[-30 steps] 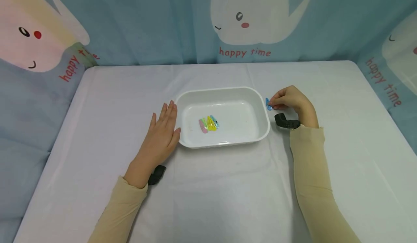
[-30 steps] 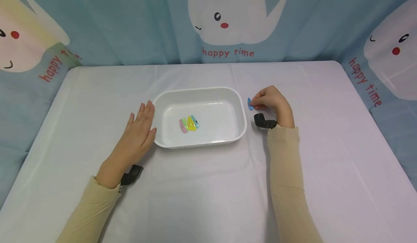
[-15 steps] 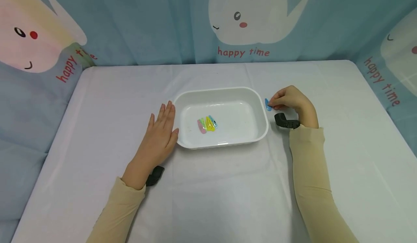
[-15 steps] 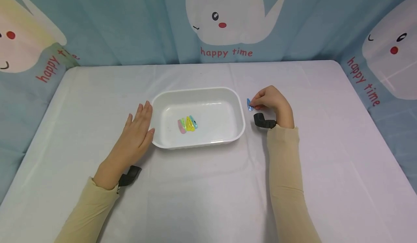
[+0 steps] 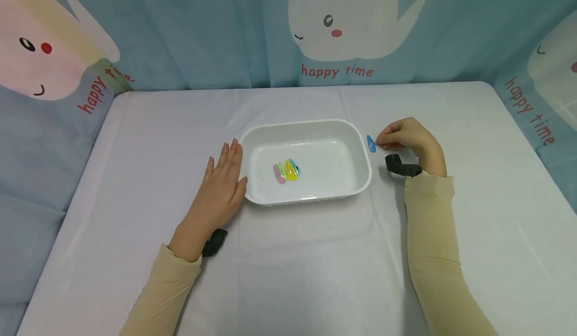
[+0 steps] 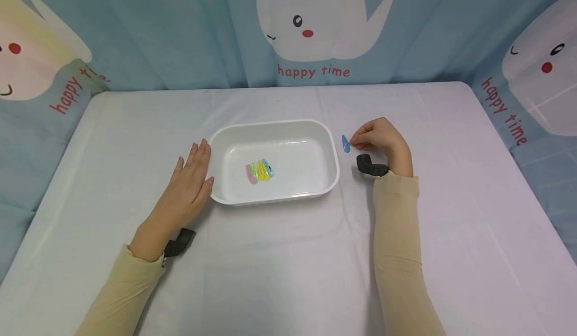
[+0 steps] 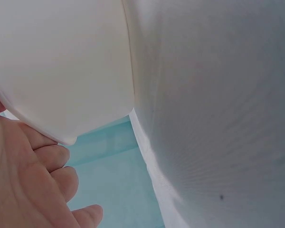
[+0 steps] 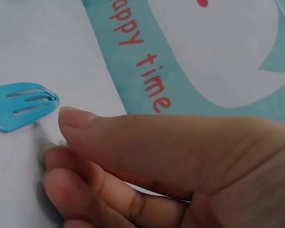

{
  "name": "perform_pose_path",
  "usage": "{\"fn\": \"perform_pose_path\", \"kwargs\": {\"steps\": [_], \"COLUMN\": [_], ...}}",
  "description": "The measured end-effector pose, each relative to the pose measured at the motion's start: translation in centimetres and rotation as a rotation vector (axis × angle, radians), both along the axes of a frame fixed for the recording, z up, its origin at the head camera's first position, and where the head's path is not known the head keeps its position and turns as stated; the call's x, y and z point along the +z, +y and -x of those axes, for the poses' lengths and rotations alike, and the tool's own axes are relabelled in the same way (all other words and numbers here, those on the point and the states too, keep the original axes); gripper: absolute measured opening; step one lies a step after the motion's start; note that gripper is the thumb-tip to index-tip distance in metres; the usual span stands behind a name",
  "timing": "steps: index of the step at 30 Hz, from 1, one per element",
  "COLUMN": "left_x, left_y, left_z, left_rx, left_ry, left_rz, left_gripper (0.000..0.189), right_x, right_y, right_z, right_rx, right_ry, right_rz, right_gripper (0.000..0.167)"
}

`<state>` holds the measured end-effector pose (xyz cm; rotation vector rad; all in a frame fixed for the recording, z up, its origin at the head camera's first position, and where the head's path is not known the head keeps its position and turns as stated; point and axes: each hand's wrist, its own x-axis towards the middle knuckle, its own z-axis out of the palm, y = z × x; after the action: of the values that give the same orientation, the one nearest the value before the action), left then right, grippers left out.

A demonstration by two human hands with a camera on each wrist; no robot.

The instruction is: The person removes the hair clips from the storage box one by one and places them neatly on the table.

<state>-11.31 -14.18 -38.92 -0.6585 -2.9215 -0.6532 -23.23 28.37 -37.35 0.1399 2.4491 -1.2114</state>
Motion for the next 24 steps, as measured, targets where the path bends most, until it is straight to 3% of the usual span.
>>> {"fn": "perform_pose_path", "kwargs": {"steps": [4,11,16,24], "left_x": [0.0,0.0,-0.1,-0.2], "left_y": [0.0,0.0,0.0,0.0], "left_z": [0.0,0.0,0.0,0.0], "left_rx": [0.004,-0.002,-0.005,0.002], "left_ry": [0.0,0.007,0.015,0.012], "left_rz": [0.0,-0.006,-0.012,-0.008], "left_gripper": [0.061,0.061,0.061,0.061], "right_x": [-0.1,0.2,0.7,2.1], "right_y": [0.2,0.1,-0.3,-1.2], "right_z": [0.0,-0.1,-0.1,-0.6], "right_rx": [-0.024,-0.138,-0.155,-0.14], "right_ry": [0.044,0.161,0.167,0.218], "right_rz": [0.01,0.049,0.133,0.175], "right_gripper": [0.022,0.019,0.017,0.016]}}
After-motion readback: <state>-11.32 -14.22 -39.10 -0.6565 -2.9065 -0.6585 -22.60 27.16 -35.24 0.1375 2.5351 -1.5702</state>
